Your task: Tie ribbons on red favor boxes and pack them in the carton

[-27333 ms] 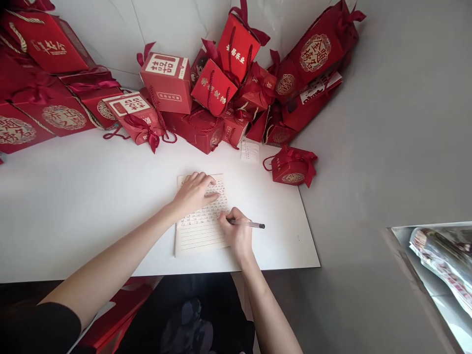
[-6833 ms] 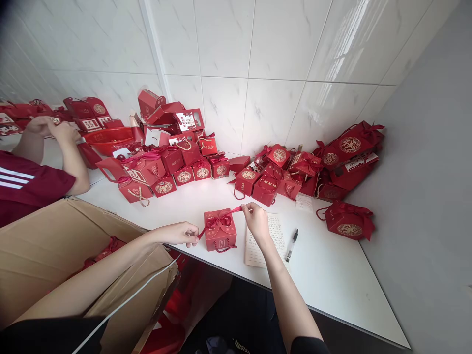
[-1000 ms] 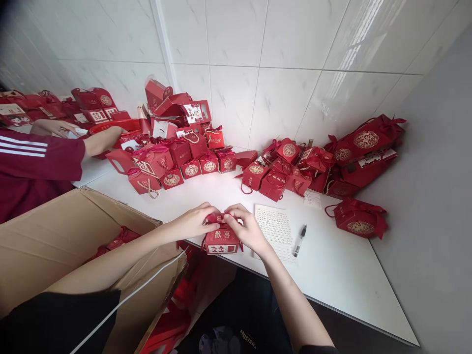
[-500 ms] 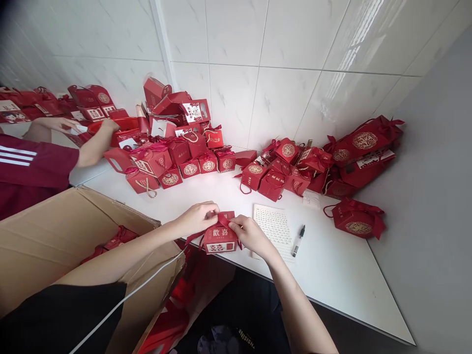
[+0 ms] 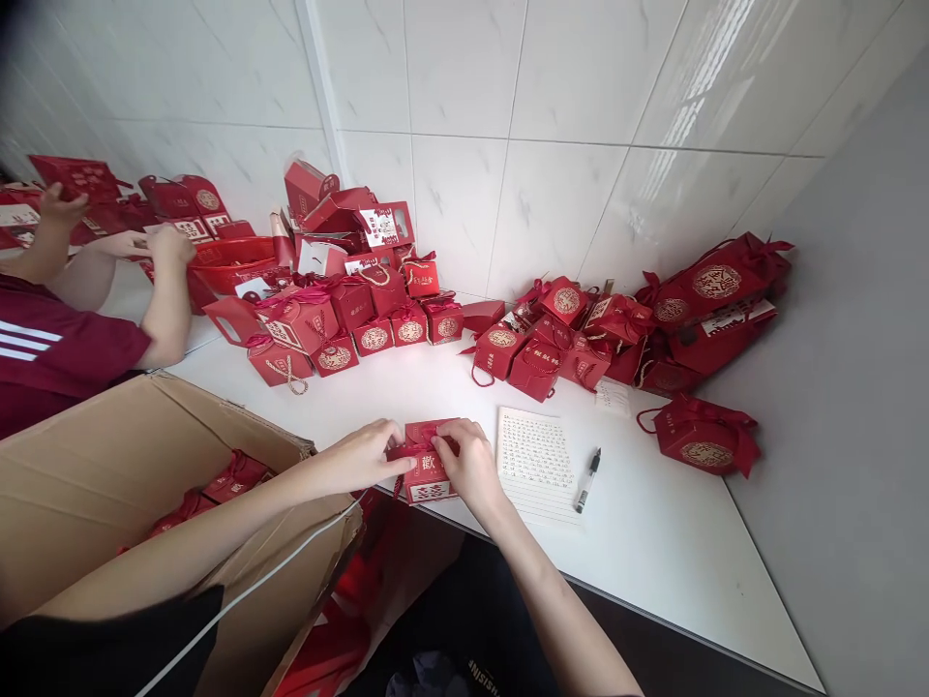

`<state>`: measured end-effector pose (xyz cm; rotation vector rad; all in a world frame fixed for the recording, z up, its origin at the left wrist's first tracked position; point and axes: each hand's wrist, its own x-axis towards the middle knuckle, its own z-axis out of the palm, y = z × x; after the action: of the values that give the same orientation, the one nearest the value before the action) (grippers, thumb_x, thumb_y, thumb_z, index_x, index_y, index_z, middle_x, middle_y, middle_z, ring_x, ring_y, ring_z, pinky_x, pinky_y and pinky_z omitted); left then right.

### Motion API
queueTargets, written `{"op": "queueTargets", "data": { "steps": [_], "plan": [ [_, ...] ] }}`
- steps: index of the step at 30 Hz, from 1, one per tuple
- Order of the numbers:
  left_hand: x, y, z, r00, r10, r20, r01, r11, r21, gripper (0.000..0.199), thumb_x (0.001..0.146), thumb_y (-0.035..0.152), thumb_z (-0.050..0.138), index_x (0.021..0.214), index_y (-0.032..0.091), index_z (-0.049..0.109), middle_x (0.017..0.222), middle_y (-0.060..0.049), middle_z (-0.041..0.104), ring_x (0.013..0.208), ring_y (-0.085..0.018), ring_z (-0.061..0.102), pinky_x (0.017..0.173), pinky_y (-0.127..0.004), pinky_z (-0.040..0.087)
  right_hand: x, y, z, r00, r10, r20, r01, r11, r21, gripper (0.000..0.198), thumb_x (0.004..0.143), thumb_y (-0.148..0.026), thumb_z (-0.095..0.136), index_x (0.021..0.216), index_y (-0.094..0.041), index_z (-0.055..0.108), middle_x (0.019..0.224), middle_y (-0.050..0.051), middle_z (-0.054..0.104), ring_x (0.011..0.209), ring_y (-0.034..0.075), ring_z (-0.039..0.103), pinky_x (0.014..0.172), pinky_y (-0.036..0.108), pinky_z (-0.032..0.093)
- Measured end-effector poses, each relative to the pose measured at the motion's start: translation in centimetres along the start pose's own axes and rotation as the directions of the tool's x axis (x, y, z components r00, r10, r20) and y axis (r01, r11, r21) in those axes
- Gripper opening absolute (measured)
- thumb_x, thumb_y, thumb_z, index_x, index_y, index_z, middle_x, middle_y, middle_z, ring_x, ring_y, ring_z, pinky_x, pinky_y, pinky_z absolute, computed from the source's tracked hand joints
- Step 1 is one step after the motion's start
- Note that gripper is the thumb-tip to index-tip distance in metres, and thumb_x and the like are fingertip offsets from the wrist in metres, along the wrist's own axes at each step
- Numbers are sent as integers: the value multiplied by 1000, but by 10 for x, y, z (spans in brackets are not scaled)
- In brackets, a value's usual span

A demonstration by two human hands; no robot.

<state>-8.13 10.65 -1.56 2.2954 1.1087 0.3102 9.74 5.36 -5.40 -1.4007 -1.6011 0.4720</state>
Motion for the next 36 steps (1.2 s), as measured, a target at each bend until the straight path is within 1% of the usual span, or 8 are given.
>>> {"op": "queueTargets", "data": {
  "steps": [2, 4, 9, 15, 19, 24, 31, 36],
  "plan": [
    [-5, -4, 0, 989, -2, 149, 9, 999, -45, 28, 78, 44, 48, 71, 17, 53, 77, -3, 57, 73, -19, 55, 66, -28, 42, -2, -2, 1, 999, -43, -2, 43, 999, -20, 16, 85, -24, 46, 80, -21, 61, 84, 6, 62, 81, 24, 54, 74, 38, 42],
    [-7, -6, -2, 977, 24, 210, 0, 994, -112, 30, 82, 42, 43, 67, 17, 51, 74, -2, 55, 69, -16, 53, 62, -25, 40, -2, -4, 2, 998, -59, 4, 59, 997, -43, 18, 86, -24, 44, 82, -21, 61, 82, 6, 63, 80, 24, 53, 74, 39, 40],
    [-6, 5, -21, 992, 45, 115, -43, 999, -13, 31, 86, 41, 39, 69, 18, 50, 66, 1, 50, 62, -14, 47, 59, -24, 35, -3, -7, 4, 998, -65, 5, 65, 993, -101, 19, 88, -23, 45, 85, -20, 63, 84, 6, 63, 80, 24, 53, 73, 39, 35],
    [1, 32, -38, 946, 273, 177, -309, 922, 232, 25, 90, 26, 35, 78, 17, 55, 80, -3, 55, 74, -17, 52, 69, -26, 37, -2, -12, 7, 994, -101, -45, 94, 986, -135, 14, 86, -16, 50, 84, -21, 63, 87, 4, 64, 82, 24, 53, 75, 37, 32],
    [13, 43, -43, 925, 313, 213, -367, 882, 295, 27, 91, 22, 32, 79, 16, 56, 80, -3, 52, 73, -16, 53, 69, -27, 39, 0, -11, 9, 996, -93, -13, 93, 995, -48, 15, 82, -10, 52, 81, -21, 61, 82, 0, 65, 77, 21, 55, 76, 35, 33],
    [31, 35, -42, 938, 301, 174, -328, 930, 162, 22, 88, 22, 37, 79, 16, 57, 87, -2, 53, 77, -15, 55, 75, -27, 41, 2, -4, 11, 995, -97, 35, 97, 995, 9, 16, 81, -9, 52, 72, -21, 58, 79, 1, 63, 79, 21, 55, 74, 35, 35],
    [41, -7, -17, 980, 194, 47, -181, 962, -202, 8, 80, 20, 46, 83, 17, 54, 82, -1, 60, 80, -14, 57, 76, -25, 44, 1, 1, 12, 999, -54, -2, 54, 984, 168, 14, 84, -25, 49, 80, -21, 62, 80, 3, 62, 79, 21, 53, 76, 36, 39],
    [25, -12, -6, 971, 234, 38, -228, 966, -121, 10, 78, 18, 49, 78, 17, 58, 84, -2, 60, 84, -16, 56, 80, -28, 44, 0, -3, 15, 998, 44, -54, -32, 978, 208, 16, 81, -32, 51, 80, -20, 62, 77, 3, 63, 71, 21, 56, 71, 35, 43]
  ]
}}
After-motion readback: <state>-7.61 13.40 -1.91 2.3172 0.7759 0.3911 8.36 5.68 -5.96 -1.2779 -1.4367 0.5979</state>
